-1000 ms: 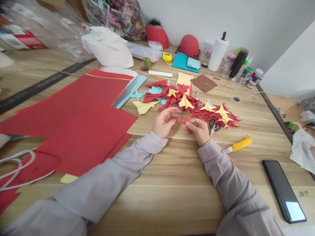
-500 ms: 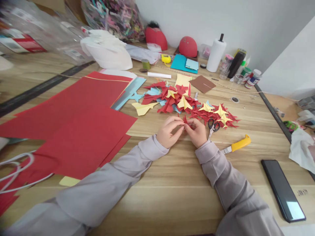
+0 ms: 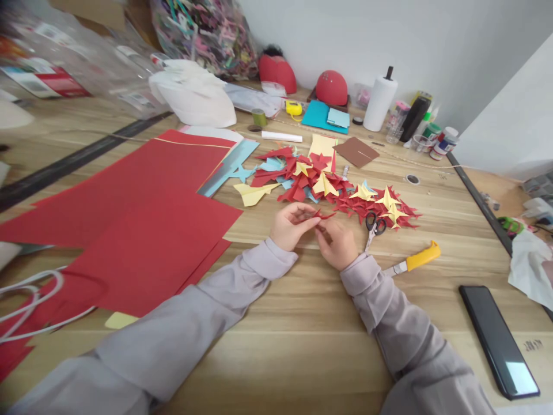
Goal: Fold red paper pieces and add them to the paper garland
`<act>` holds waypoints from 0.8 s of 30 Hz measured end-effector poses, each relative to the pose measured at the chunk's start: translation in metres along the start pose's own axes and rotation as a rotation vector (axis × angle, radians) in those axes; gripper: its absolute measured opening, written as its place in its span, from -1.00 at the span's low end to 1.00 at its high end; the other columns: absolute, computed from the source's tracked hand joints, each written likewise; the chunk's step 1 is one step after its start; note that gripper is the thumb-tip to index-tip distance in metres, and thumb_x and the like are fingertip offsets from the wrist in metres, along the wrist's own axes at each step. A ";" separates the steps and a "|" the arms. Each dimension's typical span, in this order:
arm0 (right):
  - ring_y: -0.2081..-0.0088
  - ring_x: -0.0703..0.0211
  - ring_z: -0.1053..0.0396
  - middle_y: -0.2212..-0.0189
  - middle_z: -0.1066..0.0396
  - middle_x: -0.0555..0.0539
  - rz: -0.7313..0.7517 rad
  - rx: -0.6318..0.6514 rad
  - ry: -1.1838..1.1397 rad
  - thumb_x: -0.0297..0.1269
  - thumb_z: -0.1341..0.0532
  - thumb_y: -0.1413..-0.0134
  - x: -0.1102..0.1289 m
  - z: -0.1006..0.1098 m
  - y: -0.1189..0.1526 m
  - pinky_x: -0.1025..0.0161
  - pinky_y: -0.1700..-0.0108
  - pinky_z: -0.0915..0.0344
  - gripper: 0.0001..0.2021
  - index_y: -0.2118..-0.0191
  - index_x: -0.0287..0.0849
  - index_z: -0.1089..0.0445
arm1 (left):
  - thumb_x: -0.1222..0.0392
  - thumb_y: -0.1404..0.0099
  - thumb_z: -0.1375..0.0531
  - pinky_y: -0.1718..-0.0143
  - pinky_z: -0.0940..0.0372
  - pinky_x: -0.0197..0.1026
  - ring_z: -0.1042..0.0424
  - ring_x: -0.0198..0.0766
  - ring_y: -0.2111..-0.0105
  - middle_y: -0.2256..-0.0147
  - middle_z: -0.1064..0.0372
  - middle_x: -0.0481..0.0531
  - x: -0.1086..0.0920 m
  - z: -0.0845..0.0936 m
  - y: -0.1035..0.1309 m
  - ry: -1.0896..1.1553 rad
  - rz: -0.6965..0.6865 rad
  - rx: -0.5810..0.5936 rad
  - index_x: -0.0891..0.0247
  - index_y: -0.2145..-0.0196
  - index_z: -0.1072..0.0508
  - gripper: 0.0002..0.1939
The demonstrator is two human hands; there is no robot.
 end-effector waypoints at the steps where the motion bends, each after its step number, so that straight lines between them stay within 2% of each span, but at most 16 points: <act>1: 0.39 0.12 -0.36 0.40 -0.42 -0.09 -0.011 -0.015 -0.019 -0.30 -0.15 0.01 -0.001 0.001 0.000 0.15 0.30 -0.31 -0.89 0.31 -0.09 -0.38 | 0.23 0.20 -0.36 0.25 -0.31 -0.19 -0.39 -0.32 0.41 0.46 -0.39 -0.02 0.002 0.002 -0.001 0.029 0.006 -0.010 0.33 0.46 -0.39 -0.69; 5: 0.47 0.23 -0.32 0.47 -0.36 -0.02 -0.134 -0.160 -0.126 -0.24 -0.18 0.01 -0.016 0.013 0.002 0.24 0.39 -0.29 -0.92 0.37 -0.10 -0.31 | 0.24 0.23 -0.37 0.30 -0.33 -0.19 -0.40 -0.34 0.47 0.52 -0.40 -0.05 0.011 0.007 -0.004 0.099 0.051 -0.046 0.34 0.49 -0.40 -0.70; 8: 0.42 0.25 -0.32 0.37 -0.33 -0.03 -0.230 -0.243 -0.259 -0.21 -0.25 0.09 -0.030 0.017 0.002 0.31 0.44 -0.28 -0.74 0.24 -0.10 -0.24 | 0.23 0.23 -0.37 0.34 -0.35 -0.17 -0.41 -0.32 0.50 0.55 -0.40 -0.04 0.013 0.004 -0.003 0.106 0.090 -0.021 0.35 0.53 -0.40 -0.72; 10: 0.37 0.24 -0.33 0.33 -0.33 -0.04 -0.259 -0.223 -0.345 -0.19 -0.28 0.13 -0.036 0.013 0.000 0.33 0.45 -0.28 -0.65 0.18 -0.10 -0.22 | 0.22 0.23 -0.37 0.35 -0.35 -0.16 -0.41 -0.31 0.51 0.56 -0.41 -0.03 0.014 0.001 -0.002 0.112 0.109 0.007 0.35 0.55 -0.40 -0.73; 11: 0.38 0.24 -0.33 0.35 -0.33 -0.04 -0.266 -0.196 -0.374 -0.18 -0.28 0.13 -0.038 0.010 -0.001 0.33 0.45 -0.28 -0.66 0.20 -0.11 -0.24 | 0.22 0.24 -0.37 0.36 -0.36 -0.17 -0.41 -0.32 0.52 0.56 -0.41 -0.03 0.013 0.000 -0.002 0.113 0.114 0.017 0.35 0.56 -0.40 -0.73; 15: 0.55 0.29 -0.29 0.59 -0.34 0.02 -0.311 -0.094 -0.422 -0.14 -0.26 0.10 -0.044 0.001 -0.003 0.32 0.49 -0.25 -0.79 0.44 -0.16 -0.30 | 0.22 0.27 -0.38 0.42 -0.35 -0.22 -0.38 -0.35 0.55 0.59 -0.40 -0.05 0.013 -0.001 -0.002 0.096 0.123 0.033 0.35 0.58 -0.39 -0.72; 20: 0.65 0.30 -0.26 0.70 -0.34 0.04 -0.372 -0.094 -0.425 -0.12 -0.31 0.20 -0.047 0.003 -0.001 0.33 0.56 -0.23 -0.76 0.51 -0.19 -0.34 | 0.21 0.26 -0.38 0.56 -0.32 -0.27 -0.38 -0.32 0.57 0.59 -0.40 -0.03 0.016 -0.005 -0.001 0.096 0.170 0.077 0.36 0.53 -0.40 -0.70; 24: 0.68 0.30 -0.25 0.73 -0.33 0.05 -0.407 -0.070 -0.470 -0.13 -0.36 0.28 -0.047 -0.001 -0.001 0.34 0.61 -0.21 -0.74 0.53 -0.20 -0.37 | 0.20 0.21 -0.36 0.61 -0.29 -0.30 -0.35 -0.36 0.63 0.64 -0.37 -0.04 0.016 -0.001 -0.002 0.090 0.174 0.045 0.37 0.56 -0.40 -0.74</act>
Point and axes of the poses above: each hand's wrist, its own y-axis away from the middle knuckle, its own z-axis out of the back of the hand, x = y × z, the point moved 9 cm from there along -y, towards the middle knuckle
